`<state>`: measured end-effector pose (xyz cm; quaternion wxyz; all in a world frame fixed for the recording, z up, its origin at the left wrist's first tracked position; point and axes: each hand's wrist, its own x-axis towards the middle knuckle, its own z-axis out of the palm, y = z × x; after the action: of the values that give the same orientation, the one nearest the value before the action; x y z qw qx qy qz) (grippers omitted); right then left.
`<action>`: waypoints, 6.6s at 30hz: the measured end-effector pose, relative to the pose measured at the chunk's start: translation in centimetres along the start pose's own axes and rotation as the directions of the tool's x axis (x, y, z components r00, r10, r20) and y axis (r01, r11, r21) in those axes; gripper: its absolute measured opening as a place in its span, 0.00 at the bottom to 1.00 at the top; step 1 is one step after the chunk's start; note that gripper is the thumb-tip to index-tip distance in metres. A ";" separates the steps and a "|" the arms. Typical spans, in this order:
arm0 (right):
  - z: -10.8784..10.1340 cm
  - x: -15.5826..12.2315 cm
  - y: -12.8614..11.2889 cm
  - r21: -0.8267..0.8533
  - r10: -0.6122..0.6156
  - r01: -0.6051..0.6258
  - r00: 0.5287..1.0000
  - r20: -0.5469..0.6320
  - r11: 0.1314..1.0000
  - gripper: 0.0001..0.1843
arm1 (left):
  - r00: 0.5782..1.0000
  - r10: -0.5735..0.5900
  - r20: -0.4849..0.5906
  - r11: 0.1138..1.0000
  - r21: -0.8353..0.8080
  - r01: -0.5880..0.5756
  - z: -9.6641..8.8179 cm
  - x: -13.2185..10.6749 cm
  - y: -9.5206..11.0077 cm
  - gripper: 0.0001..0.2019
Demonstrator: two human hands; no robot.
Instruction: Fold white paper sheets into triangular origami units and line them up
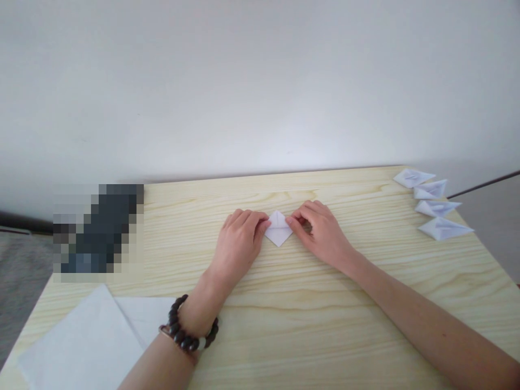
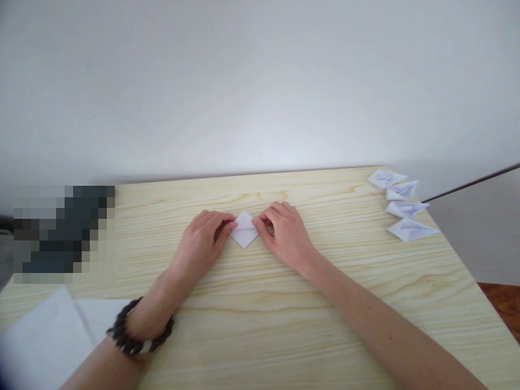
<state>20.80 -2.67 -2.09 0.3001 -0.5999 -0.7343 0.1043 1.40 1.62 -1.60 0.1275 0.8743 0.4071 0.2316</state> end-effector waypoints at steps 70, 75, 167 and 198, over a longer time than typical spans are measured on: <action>-0.6 0.1 0.4 0.052 -0.116 0.113 0.991 0.068 0.992 0.11 | 0.991 -0.098 -0.094 0.895 -0.444 0.046 0.5 0.4 0.3 0.03; -0.7 -0.1 0.6 0.188 -0.177 0.168 0.984 0.034 0.968 0.08 | 0.982 -0.190 0.014 0.823 -0.543 0.167 0.3 0.3 0.4 0.20; -1.8 0.0 0.5 0.435 -0.017 -0.035 0.993 0.117 0.900 0.13 | 0.974 -0.060 0.220 0.860 -0.484 0.162 -0.7 0.5 1.2 0.15; -1.7 -0.2 0.5 0.385 -0.162 0.077 0.968 0.192 0.920 0.16 | 0.980 -0.121 0.160 0.769 -0.609 0.194 -0.7 0.6 1.4 0.10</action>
<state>22.17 -3.06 -0.99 0.3315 -0.4701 -0.7650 0.2895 2.32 1.23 -0.25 0.4498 0.7575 0.3723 0.2922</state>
